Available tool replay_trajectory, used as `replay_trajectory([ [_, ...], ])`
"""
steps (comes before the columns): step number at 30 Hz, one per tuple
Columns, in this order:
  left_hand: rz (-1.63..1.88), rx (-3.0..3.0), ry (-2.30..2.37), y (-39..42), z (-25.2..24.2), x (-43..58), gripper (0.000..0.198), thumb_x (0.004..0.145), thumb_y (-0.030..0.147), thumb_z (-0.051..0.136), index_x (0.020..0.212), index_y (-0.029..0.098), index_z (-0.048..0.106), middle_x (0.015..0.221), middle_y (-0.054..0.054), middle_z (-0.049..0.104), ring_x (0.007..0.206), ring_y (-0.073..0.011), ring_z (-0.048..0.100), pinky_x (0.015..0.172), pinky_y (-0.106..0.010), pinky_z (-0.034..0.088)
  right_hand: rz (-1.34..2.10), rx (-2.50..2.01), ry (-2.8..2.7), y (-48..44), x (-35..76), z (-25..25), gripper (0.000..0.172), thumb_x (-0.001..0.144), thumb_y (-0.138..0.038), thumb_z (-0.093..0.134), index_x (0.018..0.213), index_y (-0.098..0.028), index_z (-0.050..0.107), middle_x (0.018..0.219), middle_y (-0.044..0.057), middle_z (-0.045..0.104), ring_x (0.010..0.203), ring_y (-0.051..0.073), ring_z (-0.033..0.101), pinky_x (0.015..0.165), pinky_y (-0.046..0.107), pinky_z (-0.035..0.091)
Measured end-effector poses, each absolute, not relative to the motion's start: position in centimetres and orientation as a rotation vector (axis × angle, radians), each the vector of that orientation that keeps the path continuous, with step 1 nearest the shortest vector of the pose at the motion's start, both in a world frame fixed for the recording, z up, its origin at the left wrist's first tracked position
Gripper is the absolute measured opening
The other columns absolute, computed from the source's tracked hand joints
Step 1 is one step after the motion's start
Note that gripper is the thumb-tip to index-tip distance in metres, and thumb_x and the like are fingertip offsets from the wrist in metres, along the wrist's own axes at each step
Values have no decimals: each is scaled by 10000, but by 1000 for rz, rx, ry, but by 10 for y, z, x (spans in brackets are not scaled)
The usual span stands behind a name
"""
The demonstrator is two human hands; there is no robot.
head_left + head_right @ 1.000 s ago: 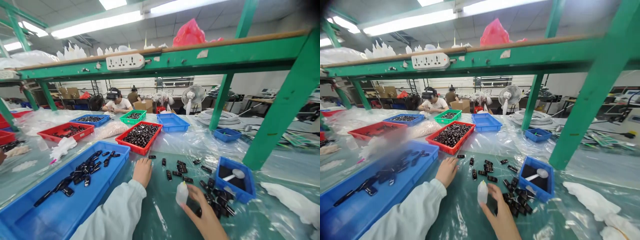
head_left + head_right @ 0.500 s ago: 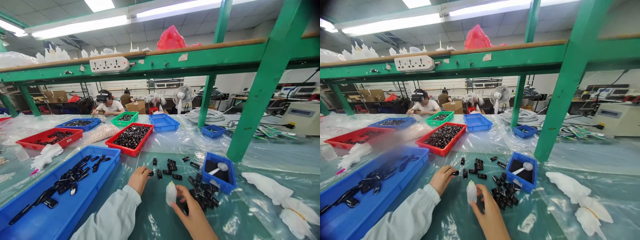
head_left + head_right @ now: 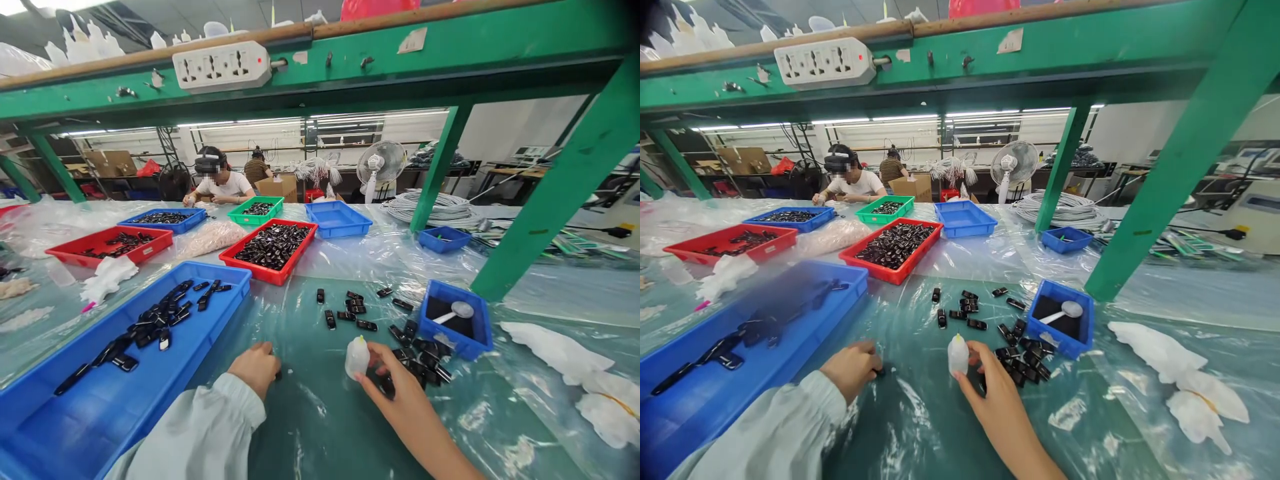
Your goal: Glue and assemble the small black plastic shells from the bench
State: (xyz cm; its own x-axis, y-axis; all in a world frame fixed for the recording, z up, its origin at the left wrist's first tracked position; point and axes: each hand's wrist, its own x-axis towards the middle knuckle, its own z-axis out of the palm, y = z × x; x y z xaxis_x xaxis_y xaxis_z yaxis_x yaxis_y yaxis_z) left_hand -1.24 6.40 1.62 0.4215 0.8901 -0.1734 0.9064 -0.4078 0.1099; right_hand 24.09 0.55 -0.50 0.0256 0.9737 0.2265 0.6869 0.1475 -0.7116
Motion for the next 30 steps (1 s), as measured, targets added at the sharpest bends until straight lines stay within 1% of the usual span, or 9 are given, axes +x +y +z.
replay_trajectory([
  [6,135,2456,1472,55,16,-17,172,781,56,588,824,186,690,876,-44,663,824,-208,636,723,-340,506,600,-1604,-1706,5,241,-4,290,846,-364,516,1116,-263,489,925,61,618,829,236,590,676,345,477],
  [9,429,2415,1375,55,19,-14,250,838,108,481,972,199,671,945,-73,647,874,-219,628,781,-336,496,658,-1590,-1672,5,240,-6,313,853,-380,512,1140,-258,475,964,67,613,895,243,599,783,387,482],
  [12,685,2316,1258,52,18,-11,303,901,206,407,1151,183,577,1014,-84,610,862,-183,615,799,-301,499,739,-1536,-1616,7,240,-8,288,876,-429,466,1110,-261,447,1100,85,596,1032,238,585,843,373,494],
  [16,863,2176,1153,45,8,-5,260,899,233,438,1100,203,600,1012,-71,587,819,-163,603,746,-273,510,841,-1475,-1550,5,240,-8,238,917,-474,360,1052,-284,406,1309,98,503,1201,218,500,890,347,495],
  [18,921,2120,1124,43,1,-1,236,890,220,458,1071,199,608,1010,-72,586,827,-166,597,760,-282,503,879,-1480,-1549,3,238,-7,314,904,-475,401,1164,-306,350,1356,104,471,1246,233,454,899,387,490],
  [23,994,1996,1074,38,-11,9,201,887,215,483,1041,191,610,968,-63,644,838,-178,613,736,-275,499,960,-1514,-1610,3,227,-5,724,829,-428,562,1385,-377,102,1394,68,452,1298,263,378,992,518,366],
  [25,1004,1967,1049,35,-12,13,189,880,222,508,1031,199,619,941,-49,665,804,-169,616,723,-266,496,988,-1513,-1638,5,222,-6,664,812,-420,588,1362,-373,219,1346,58,506,1256,278,430,969,511,386],
  [28,1021,1943,1019,31,-11,17,180,872,221,528,1021,213,628,922,-34,677,774,-159,611,713,-256,486,1015,-1491,-1654,8,215,-7,423,815,-424,577,1201,-305,453,1211,73,600,1127,281,545,897,452,457],
  [30,1041,1936,1019,28,-8,17,180,870,216,534,1023,220,629,924,-35,674,780,-161,607,709,-257,478,1011,-1473,-1626,6,214,-4,385,835,-435,543,1170,-265,462,1168,92,612,1095,263,567,889,409,473],
])
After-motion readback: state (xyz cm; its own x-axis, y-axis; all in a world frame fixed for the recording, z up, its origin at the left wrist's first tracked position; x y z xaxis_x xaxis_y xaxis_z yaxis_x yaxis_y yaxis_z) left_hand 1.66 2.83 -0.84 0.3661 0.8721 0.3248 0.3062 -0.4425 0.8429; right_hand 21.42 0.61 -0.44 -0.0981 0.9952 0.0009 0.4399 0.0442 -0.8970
